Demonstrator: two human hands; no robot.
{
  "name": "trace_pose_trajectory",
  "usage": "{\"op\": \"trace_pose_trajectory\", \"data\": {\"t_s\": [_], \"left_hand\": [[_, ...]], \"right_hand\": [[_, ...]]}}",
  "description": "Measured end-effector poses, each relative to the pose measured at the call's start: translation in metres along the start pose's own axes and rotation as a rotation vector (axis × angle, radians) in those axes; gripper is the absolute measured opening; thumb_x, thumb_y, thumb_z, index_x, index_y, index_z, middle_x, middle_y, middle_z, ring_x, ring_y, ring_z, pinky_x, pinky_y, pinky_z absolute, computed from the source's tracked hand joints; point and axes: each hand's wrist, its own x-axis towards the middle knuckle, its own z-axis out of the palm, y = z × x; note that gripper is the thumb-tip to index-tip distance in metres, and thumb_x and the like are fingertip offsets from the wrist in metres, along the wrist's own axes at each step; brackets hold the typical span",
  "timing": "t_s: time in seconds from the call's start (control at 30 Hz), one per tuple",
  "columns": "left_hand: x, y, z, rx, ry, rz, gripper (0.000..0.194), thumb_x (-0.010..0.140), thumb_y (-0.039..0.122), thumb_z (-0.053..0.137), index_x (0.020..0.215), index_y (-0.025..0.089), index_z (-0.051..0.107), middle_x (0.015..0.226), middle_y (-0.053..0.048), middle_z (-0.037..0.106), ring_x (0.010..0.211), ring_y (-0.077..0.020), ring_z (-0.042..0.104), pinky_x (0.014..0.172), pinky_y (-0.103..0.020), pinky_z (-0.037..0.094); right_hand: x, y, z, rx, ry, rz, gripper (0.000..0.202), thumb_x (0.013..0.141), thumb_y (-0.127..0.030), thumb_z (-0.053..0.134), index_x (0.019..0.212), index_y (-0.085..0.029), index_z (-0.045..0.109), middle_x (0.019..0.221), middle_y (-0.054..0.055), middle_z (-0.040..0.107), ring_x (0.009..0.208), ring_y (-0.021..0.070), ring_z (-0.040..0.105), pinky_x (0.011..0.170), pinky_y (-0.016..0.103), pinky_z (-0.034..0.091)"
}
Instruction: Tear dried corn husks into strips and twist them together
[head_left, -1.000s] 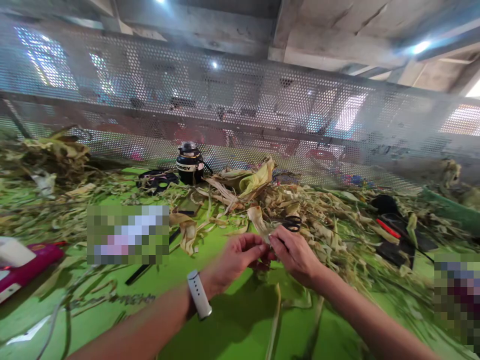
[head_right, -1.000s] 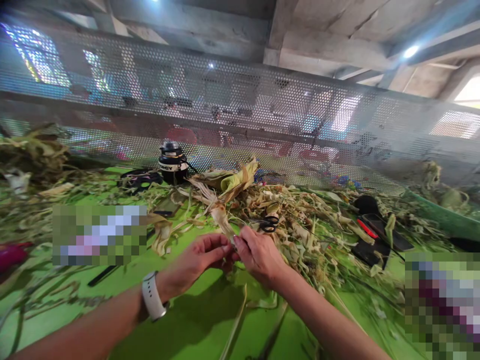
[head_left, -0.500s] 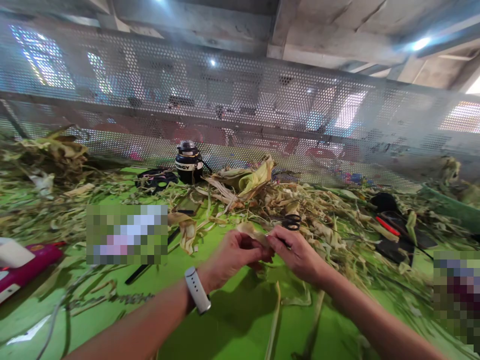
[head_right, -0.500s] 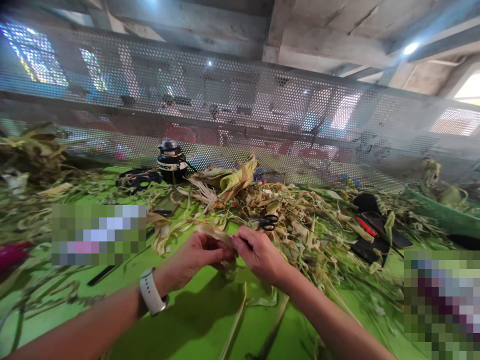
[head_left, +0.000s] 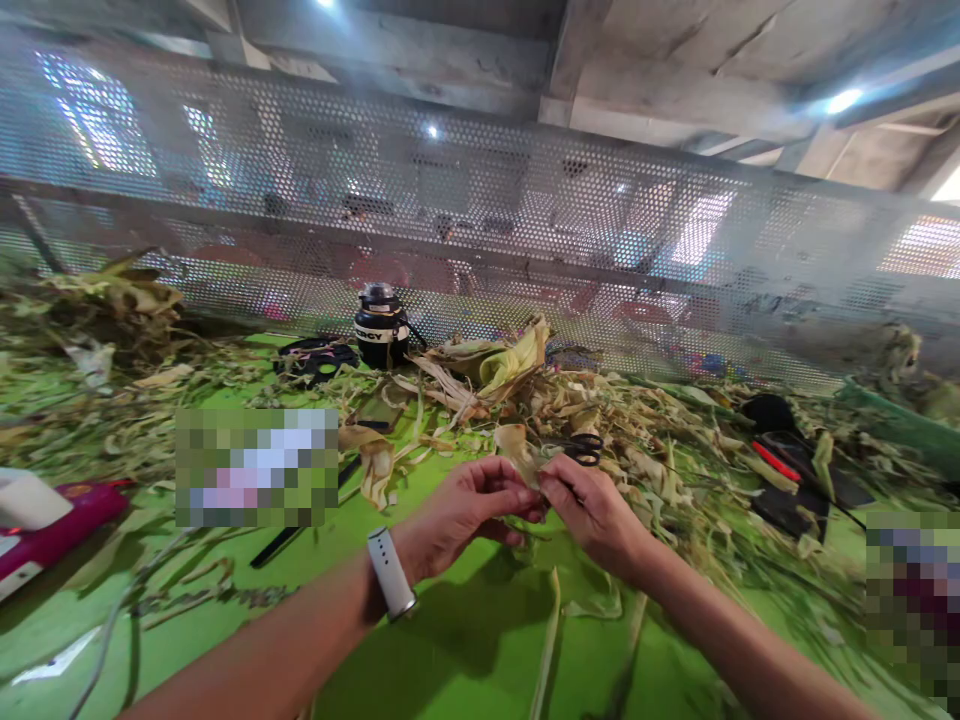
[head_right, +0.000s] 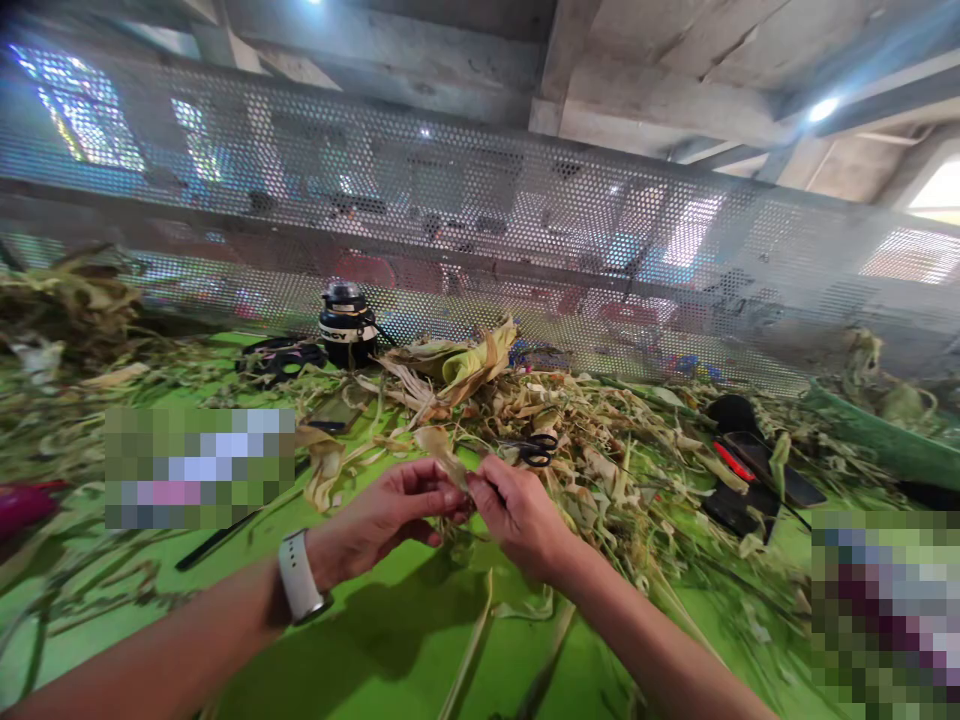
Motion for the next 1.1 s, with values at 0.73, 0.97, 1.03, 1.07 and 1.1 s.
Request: {"op": "trace_pose_trajectory", "data": {"t_s": [0.73,0.97,1.03,1.07,1.1], "left_hand": [[0.011,-0.002,-0.013,-0.246,-0.017,-0.041,0.02,0.056,0.009,0.082,0.063,0.01,0.063,0.06,-0.002,0.067,0.052,-0.0065,0.06,0.046,-0.011,0.044],[0.008,-0.004,-0.009,-0.3,-0.104,-0.1,0.016,0.059,0.005,0.078,0.062,0.009,0.063,0.058,-0.003,0.066,0.048,-0.0067,0.06,0.043,-0.01,0.045],[0.008,-0.004,-0.008,-0.309,-0.11,-0.112,0.014,0.06,0.005,0.077,0.062,0.009,0.064,0.058,-0.003,0.066,0.047,-0.0058,0.059,0.043,-0.01,0.046],[0.007,-0.004,-0.007,-0.316,-0.108,-0.118,0.013,0.061,0.004,0.077,0.062,0.009,0.065,0.057,-0.003,0.066,0.047,-0.0056,0.059,0.044,-0.009,0.046],[0.007,-0.004,-0.007,-0.324,-0.105,-0.123,0.012,0.062,0.003,0.076,0.062,0.009,0.065,0.057,-0.003,0.066,0.047,-0.0055,0.059,0.044,-0.009,0.047]], "right_hand": [[0.004,0.004,-0.006,0.156,0.086,-0.264,0.006,0.086,-0.025,0.059,0.089,-0.021,0.062,0.076,0.001,0.057,0.067,0.0119,0.054,0.058,0.023,0.043],[0.003,0.006,-0.005,0.399,0.044,-0.179,0.008,0.085,-0.029,0.061,0.083,-0.02,0.062,0.074,0.001,0.056,0.064,0.0115,0.054,0.055,0.023,0.045],[0.002,0.007,-0.003,0.365,0.082,-0.204,0.007,0.084,-0.027,0.062,0.082,-0.021,0.061,0.072,0.0,0.056,0.064,0.0116,0.054,0.055,0.023,0.045],[0.002,0.008,-0.002,0.318,0.12,-0.236,0.006,0.084,-0.026,0.062,0.082,-0.021,0.061,0.072,0.0,0.056,0.065,0.0119,0.054,0.056,0.023,0.045],[0.002,0.008,-0.001,0.265,0.162,-0.272,0.005,0.084,-0.025,0.062,0.081,-0.021,0.06,0.071,0.0,0.056,0.065,0.0122,0.055,0.058,0.023,0.045]]}}
